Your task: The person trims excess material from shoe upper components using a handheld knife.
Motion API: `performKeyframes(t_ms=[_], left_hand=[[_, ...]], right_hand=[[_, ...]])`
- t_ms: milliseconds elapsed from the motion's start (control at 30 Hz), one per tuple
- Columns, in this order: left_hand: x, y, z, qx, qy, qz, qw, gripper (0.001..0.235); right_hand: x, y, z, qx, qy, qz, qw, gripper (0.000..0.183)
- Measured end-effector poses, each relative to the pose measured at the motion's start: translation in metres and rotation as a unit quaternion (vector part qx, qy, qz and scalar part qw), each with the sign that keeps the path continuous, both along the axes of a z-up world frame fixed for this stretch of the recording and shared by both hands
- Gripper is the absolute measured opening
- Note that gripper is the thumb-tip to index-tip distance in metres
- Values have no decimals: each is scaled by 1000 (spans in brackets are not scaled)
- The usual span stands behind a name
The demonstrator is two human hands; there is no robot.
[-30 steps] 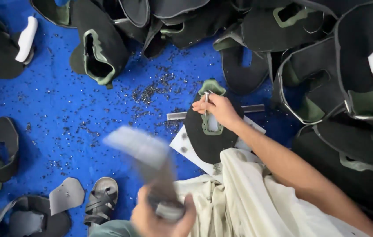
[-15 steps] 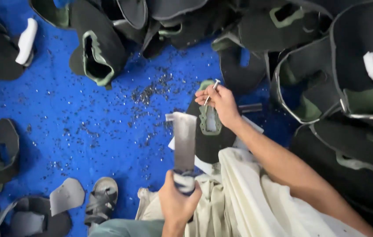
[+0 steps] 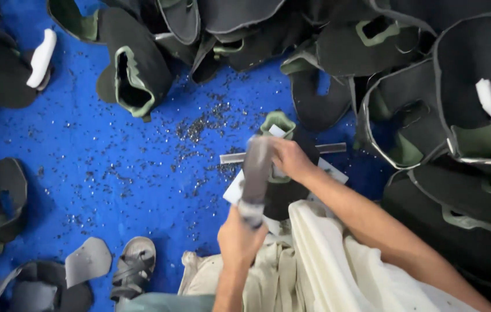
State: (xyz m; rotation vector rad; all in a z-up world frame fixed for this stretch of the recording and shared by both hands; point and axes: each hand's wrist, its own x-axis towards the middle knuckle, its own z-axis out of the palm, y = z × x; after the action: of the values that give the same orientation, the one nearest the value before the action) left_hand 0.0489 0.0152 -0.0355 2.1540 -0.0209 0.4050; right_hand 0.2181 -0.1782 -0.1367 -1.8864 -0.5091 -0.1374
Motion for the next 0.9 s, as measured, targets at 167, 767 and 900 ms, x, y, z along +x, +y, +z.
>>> performKeyframes(t_ms=[167, 767, 900], left_hand=[[-19, 3, 54, -68, 266, 94, 957, 36], [-55, 18, -17, 19, 302, 57, 952, 67], [-49, 34, -2, 170, 265, 26, 949, 64]], right_hand=[[27, -4, -32, 406, 259, 8, 876, 17], [34, -24, -31, 402, 162, -22, 901, 18], [39, -77, -1, 655, 255, -208, 681, 23]])
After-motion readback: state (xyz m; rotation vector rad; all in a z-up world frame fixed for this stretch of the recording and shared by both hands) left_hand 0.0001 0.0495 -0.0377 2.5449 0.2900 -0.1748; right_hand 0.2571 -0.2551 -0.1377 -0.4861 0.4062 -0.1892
